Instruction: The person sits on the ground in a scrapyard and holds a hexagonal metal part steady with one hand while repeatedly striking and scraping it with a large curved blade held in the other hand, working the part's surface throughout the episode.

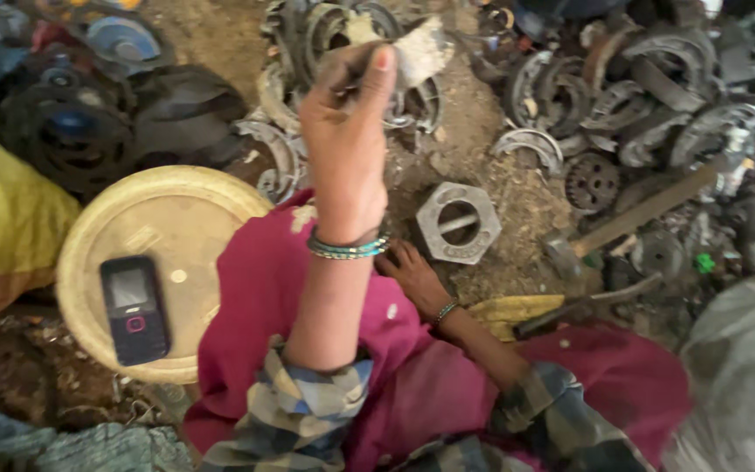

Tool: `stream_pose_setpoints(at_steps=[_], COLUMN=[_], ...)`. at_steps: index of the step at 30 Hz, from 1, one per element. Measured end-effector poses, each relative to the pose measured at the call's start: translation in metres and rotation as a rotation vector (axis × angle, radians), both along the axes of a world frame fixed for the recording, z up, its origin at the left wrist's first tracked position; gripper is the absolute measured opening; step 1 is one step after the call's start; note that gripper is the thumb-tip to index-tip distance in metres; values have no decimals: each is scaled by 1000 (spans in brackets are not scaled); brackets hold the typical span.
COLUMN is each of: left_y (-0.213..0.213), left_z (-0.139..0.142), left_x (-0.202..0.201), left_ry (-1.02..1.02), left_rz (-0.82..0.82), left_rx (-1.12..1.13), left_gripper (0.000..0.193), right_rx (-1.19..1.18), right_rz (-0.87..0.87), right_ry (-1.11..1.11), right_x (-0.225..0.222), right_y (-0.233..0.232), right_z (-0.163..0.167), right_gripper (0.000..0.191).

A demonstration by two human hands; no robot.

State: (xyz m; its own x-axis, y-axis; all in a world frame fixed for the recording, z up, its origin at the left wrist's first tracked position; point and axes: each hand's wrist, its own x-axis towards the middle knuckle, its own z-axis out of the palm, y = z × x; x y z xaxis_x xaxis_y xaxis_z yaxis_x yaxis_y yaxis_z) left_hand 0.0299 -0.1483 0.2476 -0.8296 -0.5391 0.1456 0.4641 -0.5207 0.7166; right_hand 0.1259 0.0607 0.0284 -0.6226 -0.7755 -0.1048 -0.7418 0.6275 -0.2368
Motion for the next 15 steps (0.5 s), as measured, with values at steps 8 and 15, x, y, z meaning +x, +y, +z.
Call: stream_pose_setpoints(at_steps=[8,15], left_y=[-5,-4], left_z=[-4,-4], left_x=[-1,-1], left_ry=[-46,-54], left_rz=[-24,-20], left_rx=[-16,-59], left_gripper=[14,14], right_rx=[41,56], right_rz=[191,-121], right_ry=[-161,20], right_x=[12,6], right_y=[87,161], right_z=[32,46], right_gripper=[46,41])
